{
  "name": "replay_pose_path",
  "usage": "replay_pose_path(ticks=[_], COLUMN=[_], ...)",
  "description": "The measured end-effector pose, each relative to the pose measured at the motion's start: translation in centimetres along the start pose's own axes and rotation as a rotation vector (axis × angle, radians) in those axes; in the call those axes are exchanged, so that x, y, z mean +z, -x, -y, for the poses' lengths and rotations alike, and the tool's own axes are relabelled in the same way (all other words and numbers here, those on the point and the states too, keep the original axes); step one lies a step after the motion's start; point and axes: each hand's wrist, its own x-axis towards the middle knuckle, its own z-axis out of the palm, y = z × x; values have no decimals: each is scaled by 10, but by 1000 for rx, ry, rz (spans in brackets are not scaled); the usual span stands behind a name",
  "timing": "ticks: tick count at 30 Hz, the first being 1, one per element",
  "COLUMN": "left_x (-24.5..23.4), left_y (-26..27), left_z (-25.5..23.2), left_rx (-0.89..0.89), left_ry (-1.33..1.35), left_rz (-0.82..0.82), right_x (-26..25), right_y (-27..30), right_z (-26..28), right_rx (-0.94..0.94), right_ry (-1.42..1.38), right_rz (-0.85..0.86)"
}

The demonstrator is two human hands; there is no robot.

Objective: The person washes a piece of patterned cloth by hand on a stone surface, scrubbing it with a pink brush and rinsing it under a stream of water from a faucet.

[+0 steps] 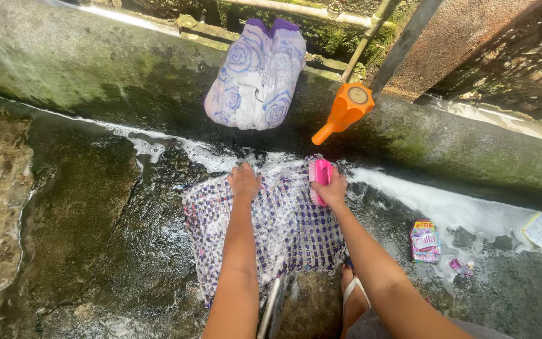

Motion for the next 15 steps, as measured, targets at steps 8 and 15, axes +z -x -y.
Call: replay_pose_path(ticks=[8, 15], left_x=[-22, 79], left_y=[60, 207], left_z=[0, 57], left_rx=[-49, -508], left_ry=[572, 1388], left_rz=[312, 63], right_x=[-11, -47], right_y=[-3, 57], right_z=[-11, 120], right_rx=[-130, -69], right_ry=[-246, -589], right_rz=[15, 354])
